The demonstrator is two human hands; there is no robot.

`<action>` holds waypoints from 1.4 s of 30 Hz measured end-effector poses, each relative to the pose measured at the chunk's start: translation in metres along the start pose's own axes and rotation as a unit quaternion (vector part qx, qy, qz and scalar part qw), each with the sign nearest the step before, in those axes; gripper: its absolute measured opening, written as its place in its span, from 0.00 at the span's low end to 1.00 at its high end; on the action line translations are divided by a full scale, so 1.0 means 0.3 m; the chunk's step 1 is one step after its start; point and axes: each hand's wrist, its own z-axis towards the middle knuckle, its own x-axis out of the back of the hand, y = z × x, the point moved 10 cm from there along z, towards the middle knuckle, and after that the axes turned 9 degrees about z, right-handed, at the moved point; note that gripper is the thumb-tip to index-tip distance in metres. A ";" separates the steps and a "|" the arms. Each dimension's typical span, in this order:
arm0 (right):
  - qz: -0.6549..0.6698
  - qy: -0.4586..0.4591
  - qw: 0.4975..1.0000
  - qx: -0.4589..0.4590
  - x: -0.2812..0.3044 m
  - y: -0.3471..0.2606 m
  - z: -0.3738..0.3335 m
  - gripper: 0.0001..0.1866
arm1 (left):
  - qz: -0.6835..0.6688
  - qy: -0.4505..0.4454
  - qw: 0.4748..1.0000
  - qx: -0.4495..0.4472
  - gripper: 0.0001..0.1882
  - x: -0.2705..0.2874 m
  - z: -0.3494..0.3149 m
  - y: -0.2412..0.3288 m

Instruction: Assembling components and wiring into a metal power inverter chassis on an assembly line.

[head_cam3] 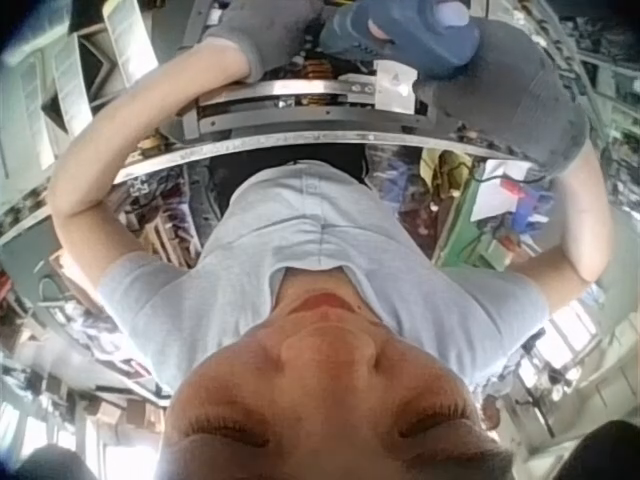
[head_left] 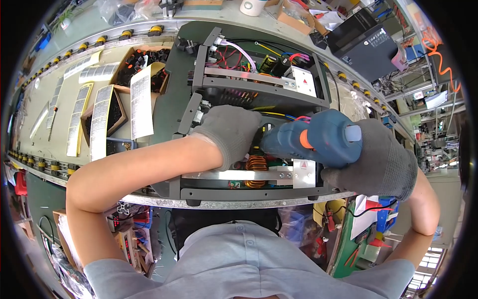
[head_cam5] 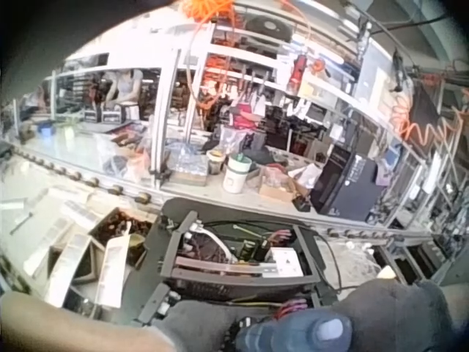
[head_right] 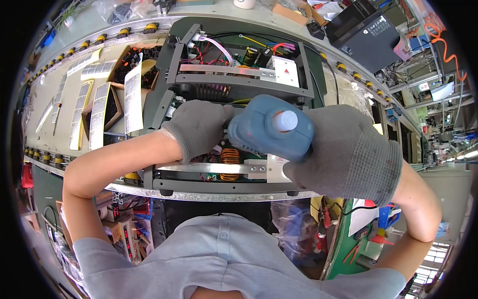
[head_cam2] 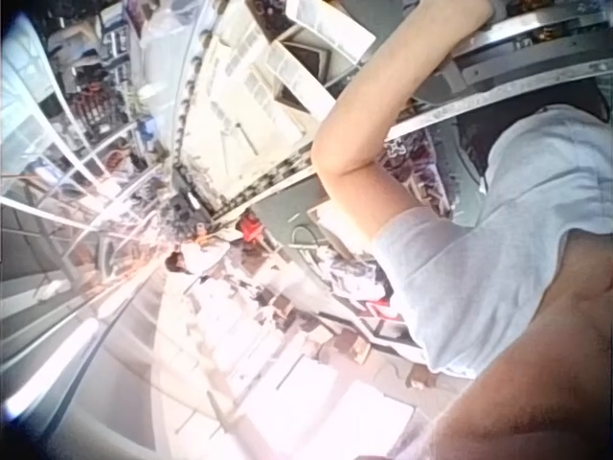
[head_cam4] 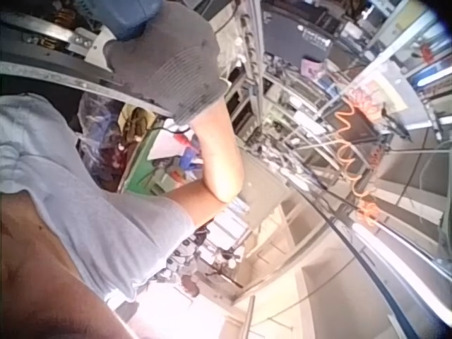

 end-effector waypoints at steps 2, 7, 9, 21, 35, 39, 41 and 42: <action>0.006 0.015 0.999 0.034 0.006 -0.022 0.006 0.15 | -0.002 0.001 1.000 -0.003 0.15 0.000 -0.002 0.000; 0.018 -0.043 0.995 -0.089 0.012 -0.022 0.013 0.15 | 0.003 -0.022 1.000 0.000 0.15 0.001 -0.002 0.006; 0.011 -0.034 0.996 -0.084 0.016 -0.021 0.017 0.15 | 0.006 -0.021 1.000 -0.003 0.15 0.011 -0.005 0.010; 0.161 -0.034 0.979 -0.120 0.061 0.175 -0.034 0.19 | 0.111 0.103 0.987 -0.054 0.14 0.100 -0.026 0.054; 0.349 0.439 0.828 -0.034 0.098 0.440 -0.394 0.23 | -0.062 0.328 0.942 -0.030 0.10 0.419 -0.054 -0.115; 0.350 0.707 0.608 -0.087 -0.005 0.669 -0.841 0.23 | -0.246 0.250 0.935 0.056 0.11 0.367 -0.075 -0.316; 0.217 0.806 0.519 -0.184 -0.158 0.699 -1.133 0.21 | -0.231 0.281 0.929 0.069 0.12 0.364 -0.101 -0.422; 0.192 0.841 0.469 -0.188 -0.226 0.685 -1.240 0.20 | -0.238 0.273 0.931 0.050 0.12 0.342 -0.079 -0.435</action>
